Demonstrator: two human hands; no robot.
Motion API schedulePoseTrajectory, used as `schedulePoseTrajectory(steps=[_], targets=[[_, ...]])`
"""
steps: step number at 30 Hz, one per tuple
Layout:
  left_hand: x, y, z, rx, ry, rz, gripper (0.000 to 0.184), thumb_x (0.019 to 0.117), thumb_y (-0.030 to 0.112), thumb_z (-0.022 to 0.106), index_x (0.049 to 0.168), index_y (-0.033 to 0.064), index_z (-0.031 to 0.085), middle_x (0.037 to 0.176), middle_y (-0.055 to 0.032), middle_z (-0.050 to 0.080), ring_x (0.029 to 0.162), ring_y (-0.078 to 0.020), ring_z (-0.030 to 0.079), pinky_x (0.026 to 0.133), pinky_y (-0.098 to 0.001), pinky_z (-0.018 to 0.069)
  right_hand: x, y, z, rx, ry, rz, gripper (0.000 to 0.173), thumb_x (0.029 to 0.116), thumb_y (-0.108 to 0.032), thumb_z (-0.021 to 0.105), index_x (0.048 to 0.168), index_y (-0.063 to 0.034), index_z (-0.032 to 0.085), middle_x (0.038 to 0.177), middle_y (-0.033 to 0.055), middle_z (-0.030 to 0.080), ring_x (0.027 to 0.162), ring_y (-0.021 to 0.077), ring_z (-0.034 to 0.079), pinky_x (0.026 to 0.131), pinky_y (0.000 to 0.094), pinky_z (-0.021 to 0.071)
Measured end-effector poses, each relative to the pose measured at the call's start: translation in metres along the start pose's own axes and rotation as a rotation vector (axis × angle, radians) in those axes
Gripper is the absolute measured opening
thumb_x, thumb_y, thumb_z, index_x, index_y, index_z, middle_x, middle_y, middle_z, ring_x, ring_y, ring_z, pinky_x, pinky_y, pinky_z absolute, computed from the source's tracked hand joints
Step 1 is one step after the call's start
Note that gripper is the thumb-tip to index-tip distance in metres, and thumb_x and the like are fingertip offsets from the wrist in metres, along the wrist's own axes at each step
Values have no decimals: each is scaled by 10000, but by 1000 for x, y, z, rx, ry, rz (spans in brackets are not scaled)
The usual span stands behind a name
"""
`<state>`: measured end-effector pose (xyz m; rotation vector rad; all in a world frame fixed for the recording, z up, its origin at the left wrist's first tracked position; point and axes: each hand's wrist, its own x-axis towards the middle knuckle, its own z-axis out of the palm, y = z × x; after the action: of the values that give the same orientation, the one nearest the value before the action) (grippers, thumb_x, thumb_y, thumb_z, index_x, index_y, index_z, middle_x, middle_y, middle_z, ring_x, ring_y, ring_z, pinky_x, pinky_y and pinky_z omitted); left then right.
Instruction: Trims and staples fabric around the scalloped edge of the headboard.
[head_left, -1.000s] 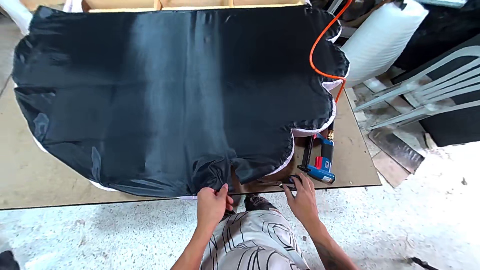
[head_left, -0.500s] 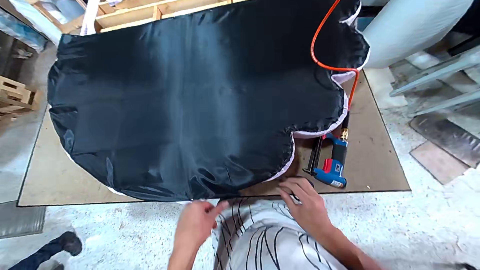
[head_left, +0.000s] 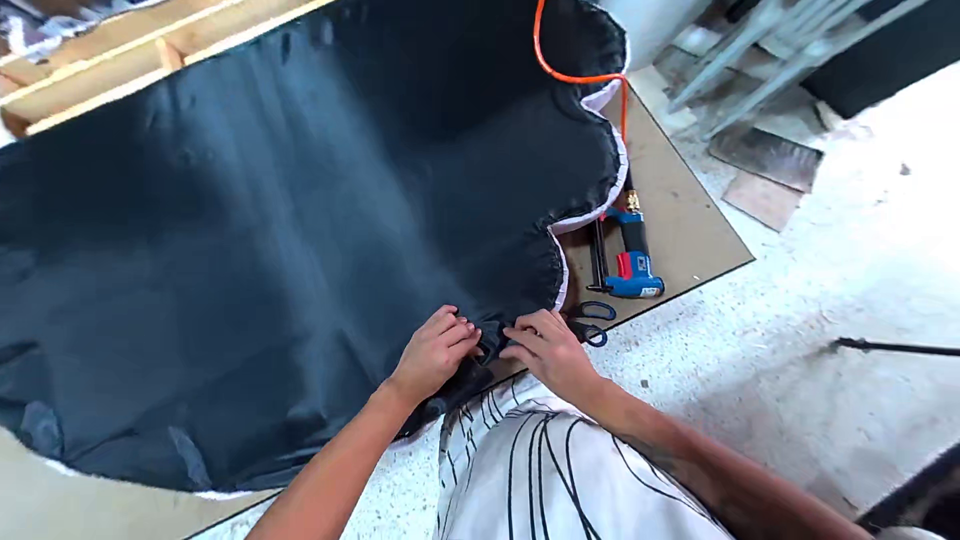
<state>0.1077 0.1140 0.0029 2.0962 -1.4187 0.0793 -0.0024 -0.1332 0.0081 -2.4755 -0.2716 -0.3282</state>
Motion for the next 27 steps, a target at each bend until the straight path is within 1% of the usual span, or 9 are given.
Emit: schedulePoseTrajectory(steps=[4,9,12,14,16,18,21,24,27], targets=[[3,-9,-1,-37,46,54,112,978,122,668,976,88,774,982,-45,737,1048,-190,704,1114,-436,491,-2,-1,10,143,124,13,121,981,-224,690,952,-163,791,1004,-27,697,1026,131,639,929,358,527],[9,-15,-14,-34,31,119,117,994,138,649,975,86,752,897,-44,694,966,-213,686,956,-382,568,0,-9,11,-2,176,13,161,1018,-240,644,961,-105,710,1093,38,691,1140,193,643,1001,397,537],[13,-16,-19,-29,-16,165,141,1001,86,605,1029,57,741,912,-67,691,975,-236,684,992,-406,557,1,-11,9,-105,177,-97,141,1027,-171,630,944,-63,667,1097,88,716,1132,241,673,1024,407,544],[17,-15,-23,15,-71,160,218,1006,69,582,1175,42,717,974,-89,698,1007,-254,674,982,-396,554,2,-11,6,-150,165,-160,104,1019,-64,587,995,-39,684,1036,94,728,1046,243,693,992,395,553],[23,-16,-28,58,-149,154,320,1000,49,570,1303,53,676,1049,-96,702,1066,-263,666,1023,-398,536,5,-13,1,-192,117,-168,204,1010,-12,554,1159,-54,687,999,84,716,995,237,682,983,399,542],[26,-19,-33,53,-189,205,272,983,29,569,1210,60,715,1073,-94,689,1110,-263,648,1098,-414,488,7,-16,-2,-231,79,-162,323,1002,-8,561,1295,-70,682,946,86,682,952,252,653,972,418,528],[28,-26,-35,31,-194,317,226,994,32,568,1155,46,726,1102,-86,695,1145,-242,653,1173,-452,425,7,-19,0,-283,113,-162,253,978,-14,579,1166,-58,742,870,87,625,887,265,614,925,437,512],[26,-31,-29,-18,-237,324,211,1006,74,570,1143,49,727,1288,-89,672,1319,-246,576,1230,-487,347,1,-20,8,-312,172,-128,208,975,-35,593,1098,-78,754,863,79,633,885,257,626,913,440,521],[29,-22,-21,-104,-218,159,313,990,318,588,1167,102,728,1273,-16,685,1281,-163,596,1224,-458,358,-1,-16,19,-309,246,-98,145,984,-90,626,1052,-95,754,858,68,630,877,242,625,900,427,526]])
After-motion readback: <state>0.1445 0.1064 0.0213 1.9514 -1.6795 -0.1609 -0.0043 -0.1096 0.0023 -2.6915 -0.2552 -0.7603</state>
